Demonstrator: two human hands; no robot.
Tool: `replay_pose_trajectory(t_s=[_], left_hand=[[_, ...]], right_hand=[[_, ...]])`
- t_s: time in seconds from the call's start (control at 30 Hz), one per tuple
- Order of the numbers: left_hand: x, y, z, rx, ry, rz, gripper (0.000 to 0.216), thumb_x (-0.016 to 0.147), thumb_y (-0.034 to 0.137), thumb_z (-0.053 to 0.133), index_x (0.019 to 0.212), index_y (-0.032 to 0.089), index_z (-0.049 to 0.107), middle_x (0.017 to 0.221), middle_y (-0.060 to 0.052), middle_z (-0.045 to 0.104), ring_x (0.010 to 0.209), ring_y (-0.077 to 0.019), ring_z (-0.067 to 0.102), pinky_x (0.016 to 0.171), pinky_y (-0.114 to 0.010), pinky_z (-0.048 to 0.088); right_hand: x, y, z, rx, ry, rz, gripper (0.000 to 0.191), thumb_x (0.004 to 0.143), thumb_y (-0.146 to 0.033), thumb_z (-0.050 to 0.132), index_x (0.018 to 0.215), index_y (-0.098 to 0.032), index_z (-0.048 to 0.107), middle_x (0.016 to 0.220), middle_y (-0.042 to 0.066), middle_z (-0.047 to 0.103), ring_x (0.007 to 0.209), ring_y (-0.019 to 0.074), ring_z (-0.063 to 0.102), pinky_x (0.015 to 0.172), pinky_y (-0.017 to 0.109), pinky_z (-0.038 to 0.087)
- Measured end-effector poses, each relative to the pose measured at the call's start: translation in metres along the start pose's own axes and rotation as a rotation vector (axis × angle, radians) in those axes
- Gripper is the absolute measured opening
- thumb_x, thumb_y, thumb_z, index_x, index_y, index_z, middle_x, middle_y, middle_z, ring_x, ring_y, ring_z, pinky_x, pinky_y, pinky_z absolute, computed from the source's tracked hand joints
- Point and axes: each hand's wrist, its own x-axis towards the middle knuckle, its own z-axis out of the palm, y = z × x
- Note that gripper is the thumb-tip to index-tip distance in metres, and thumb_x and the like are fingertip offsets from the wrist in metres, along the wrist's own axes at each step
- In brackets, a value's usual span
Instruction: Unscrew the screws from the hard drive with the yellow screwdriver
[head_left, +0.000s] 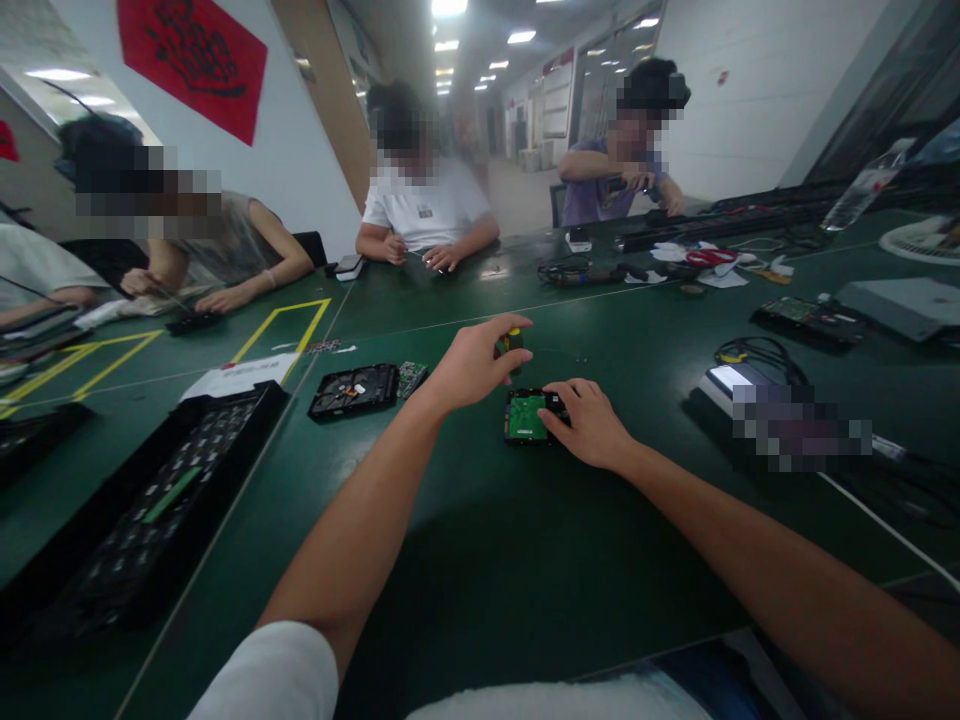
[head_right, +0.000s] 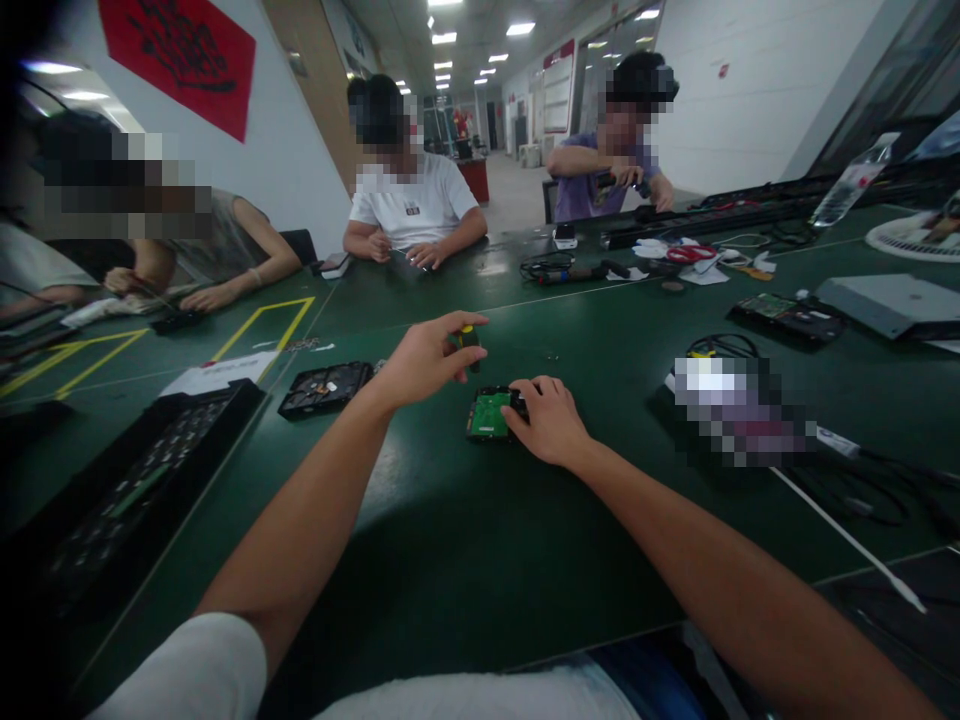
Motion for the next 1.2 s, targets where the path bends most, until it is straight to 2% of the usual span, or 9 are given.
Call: replay_pose_trajectory(t_s=[0.2,0.43,0.6,0.67,0.77,0.93,1.03,1.2], left_hand=[[0.000,-0.004,-0.001,-0.089,-0.045,-0.013,0.036,0.101,0.023,0.061,0.137,0.024,0.062,0.102,-0.002,0.074,0.060,-0.0102,0.072,0.064,-0.023,0.057],[0.001,0.000,0.000,0.141,0.067,0.008,0.031,0.094,0.043,0.078,0.115,0.021,0.073,0.096,-0.004,0.077,0.069,-0.0155,0.071,0.066,-0.025,0.054],[0.001,0.004,0.003,0.102,0.048,-0.046,0.040,0.105,0.040,0.060,0.137,0.017,0.066,0.098,-0.005,0.078,0.061,-0.0134,0.071,0.068,-0.027,0.056],[0.001,0.006,0.003,0.067,0.037,-0.057,0.040,0.107,0.036,0.054,0.139,0.015,0.065,0.097,-0.005,0.078,0.060,-0.0129,0.072,0.066,-0.026,0.055],[0.001,0.007,0.001,0.131,0.055,-0.036,0.033,0.106,0.036,0.057,0.130,0.017,0.068,0.092,-0.003,0.077,0.060,-0.0133,0.071,0.064,-0.026,0.053],[0.002,0.006,0.000,0.287,0.157,-0.021,0.031,0.097,0.050,0.073,0.103,0.020,0.068,0.081,-0.002,0.073,0.065,-0.0161,0.068,0.062,-0.026,0.048],[0.002,0.005,0.001,0.227,0.129,-0.014,0.034,0.095,0.053,0.075,0.094,0.021,0.065,0.080,-0.001,0.072,0.064,-0.0151,0.068,0.060,-0.025,0.046],[0.001,0.002,0.003,0.050,0.075,-0.026,0.025,0.101,0.047,0.068,0.097,0.022,0.063,0.081,0.002,0.071,0.056,-0.0116,0.068,0.056,-0.023,0.046]], right_hand=[[0.000,-0.001,-0.002,-0.001,-0.011,0.000,0.050,0.105,-0.059,0.048,0.142,-0.026,0.058,0.135,0.016,0.060,0.127,0.0364,0.054,0.106,0.056,0.047],[-0.001,0.000,0.000,-0.001,0.013,-0.006,0.048,0.105,-0.057,0.049,0.141,-0.027,0.059,0.134,0.015,0.061,0.126,0.0344,0.055,0.106,0.052,0.047],[0.000,-0.001,0.001,-0.006,0.025,-0.017,0.047,0.105,-0.055,0.050,0.140,-0.026,0.060,0.133,0.015,0.061,0.126,0.0353,0.055,0.106,0.053,0.047],[0.000,0.000,0.002,0.000,0.025,-0.011,0.046,0.105,-0.055,0.051,0.140,-0.026,0.060,0.134,0.015,0.061,0.127,0.0356,0.054,0.107,0.054,0.047],[0.000,0.001,0.002,0.012,0.020,-0.016,0.048,0.105,-0.056,0.050,0.141,-0.026,0.059,0.134,0.015,0.061,0.127,0.0355,0.054,0.107,0.054,0.047],[0.000,0.001,0.001,0.014,0.011,-0.008,0.049,0.105,-0.058,0.049,0.141,-0.027,0.059,0.134,0.015,0.061,0.126,0.0358,0.054,0.106,0.054,0.047],[0.000,0.001,0.001,0.014,0.012,-0.003,0.049,0.105,-0.057,0.050,0.141,-0.027,0.059,0.134,0.015,0.061,0.125,0.0356,0.054,0.106,0.054,0.047],[0.000,0.002,0.002,0.006,0.018,-0.016,0.048,0.105,-0.057,0.049,0.141,-0.026,0.059,0.133,0.015,0.061,0.124,0.0348,0.055,0.105,0.053,0.047]])
